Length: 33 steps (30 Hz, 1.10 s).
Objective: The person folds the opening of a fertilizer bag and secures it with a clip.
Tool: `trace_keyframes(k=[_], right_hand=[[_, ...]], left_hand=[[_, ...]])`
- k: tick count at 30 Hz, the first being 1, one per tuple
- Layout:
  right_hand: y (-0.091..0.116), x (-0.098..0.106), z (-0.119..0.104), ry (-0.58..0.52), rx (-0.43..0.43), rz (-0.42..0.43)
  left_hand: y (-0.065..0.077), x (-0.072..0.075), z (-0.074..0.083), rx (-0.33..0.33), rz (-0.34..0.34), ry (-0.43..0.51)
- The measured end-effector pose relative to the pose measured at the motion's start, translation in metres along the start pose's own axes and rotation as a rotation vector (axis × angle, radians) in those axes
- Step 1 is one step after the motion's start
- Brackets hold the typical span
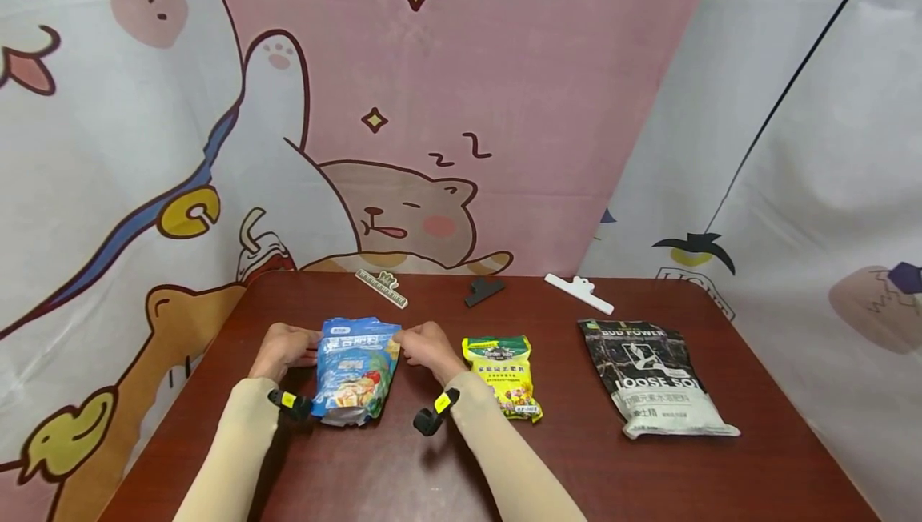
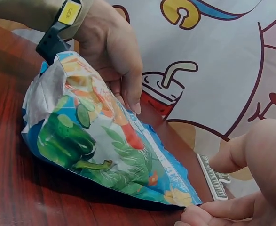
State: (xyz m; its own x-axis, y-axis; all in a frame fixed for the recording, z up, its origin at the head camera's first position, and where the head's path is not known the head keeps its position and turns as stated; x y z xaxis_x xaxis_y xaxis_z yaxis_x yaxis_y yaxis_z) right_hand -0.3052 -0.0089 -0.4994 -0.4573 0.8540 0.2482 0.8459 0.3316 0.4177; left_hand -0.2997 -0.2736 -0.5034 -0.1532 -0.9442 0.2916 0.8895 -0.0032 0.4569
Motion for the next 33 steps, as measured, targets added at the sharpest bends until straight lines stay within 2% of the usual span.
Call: trace_keyframes(k=[7,16,23,33], right_hand=[[-0.009,0.000,-0.002,0.025,-0.032,0.049],[-0.011,-0.002,-0.005,0.073,-0.039,0.106],[-0.009,-0.005,-0.009,0.142,0.021,0.153],[-0.012,-0.004,-0.007,0.183,0.033,0.234]], left_hand=[[0.001,0.001,0.001,0.000,0.009,-0.008],[-0.002,0.001,-0.001,0.036,0.001,0.022],[-0.005,-0.002,0.000,-0.014,-0.011,0.012],[-0.002,-0.005,0.002,-0.054,-0.033,-0.050]])
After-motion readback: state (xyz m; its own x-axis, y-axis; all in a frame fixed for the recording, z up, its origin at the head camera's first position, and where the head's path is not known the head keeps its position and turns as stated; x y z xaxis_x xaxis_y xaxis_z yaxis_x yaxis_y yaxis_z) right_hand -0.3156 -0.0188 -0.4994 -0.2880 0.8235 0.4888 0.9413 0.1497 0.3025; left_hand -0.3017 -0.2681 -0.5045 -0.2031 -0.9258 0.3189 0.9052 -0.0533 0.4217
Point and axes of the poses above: each hand's wrist, its own y-axis away from the middle knuckle, its own x-axis out of the back of the hand, z = x × y, the point moved 4 cm from there along -y, towards the middle knuckle, and after that the axes turned 14 degrees about -z, right-handed, at the moved point
